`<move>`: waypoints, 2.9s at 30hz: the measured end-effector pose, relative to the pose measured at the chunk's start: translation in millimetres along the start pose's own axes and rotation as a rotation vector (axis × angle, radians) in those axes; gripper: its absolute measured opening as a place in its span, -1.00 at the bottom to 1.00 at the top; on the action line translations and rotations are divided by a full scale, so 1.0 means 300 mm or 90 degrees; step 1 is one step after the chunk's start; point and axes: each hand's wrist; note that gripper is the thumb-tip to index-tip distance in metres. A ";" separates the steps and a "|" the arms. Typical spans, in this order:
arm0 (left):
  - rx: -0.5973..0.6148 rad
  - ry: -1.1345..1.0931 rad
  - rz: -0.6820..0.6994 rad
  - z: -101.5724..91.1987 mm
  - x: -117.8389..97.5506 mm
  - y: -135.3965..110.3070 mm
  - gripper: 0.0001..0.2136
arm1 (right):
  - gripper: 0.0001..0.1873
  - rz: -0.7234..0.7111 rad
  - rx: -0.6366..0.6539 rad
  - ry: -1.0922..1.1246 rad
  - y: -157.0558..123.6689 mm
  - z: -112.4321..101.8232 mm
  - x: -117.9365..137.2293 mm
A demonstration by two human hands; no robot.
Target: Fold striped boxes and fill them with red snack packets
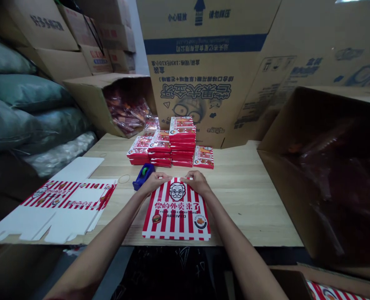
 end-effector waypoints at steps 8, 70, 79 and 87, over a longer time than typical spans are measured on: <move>-0.047 0.059 0.080 0.010 -0.006 -0.022 -0.63 | -0.74 -0.037 -0.044 -0.035 -0.051 -0.004 0.034; 0.018 0.265 0.183 -0.058 -0.490 -0.498 -0.53 | -0.41 -0.106 0.070 0.050 -0.411 -0.235 0.384; 0.154 0.317 0.138 -0.062 -0.619 -0.518 -0.73 | -0.64 -0.010 0.163 0.145 -0.434 -0.269 0.462; 0.144 0.383 0.192 -0.059 -0.599 -0.542 -0.75 | -0.69 -0.101 0.125 0.109 -0.432 -0.253 0.461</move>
Point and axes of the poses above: each hand's wrist, its own y-axis towards the middle knuckle, its own z-axis out of the palm, x = y × z, and after that the axes turned 4 degrees about z, right-handed
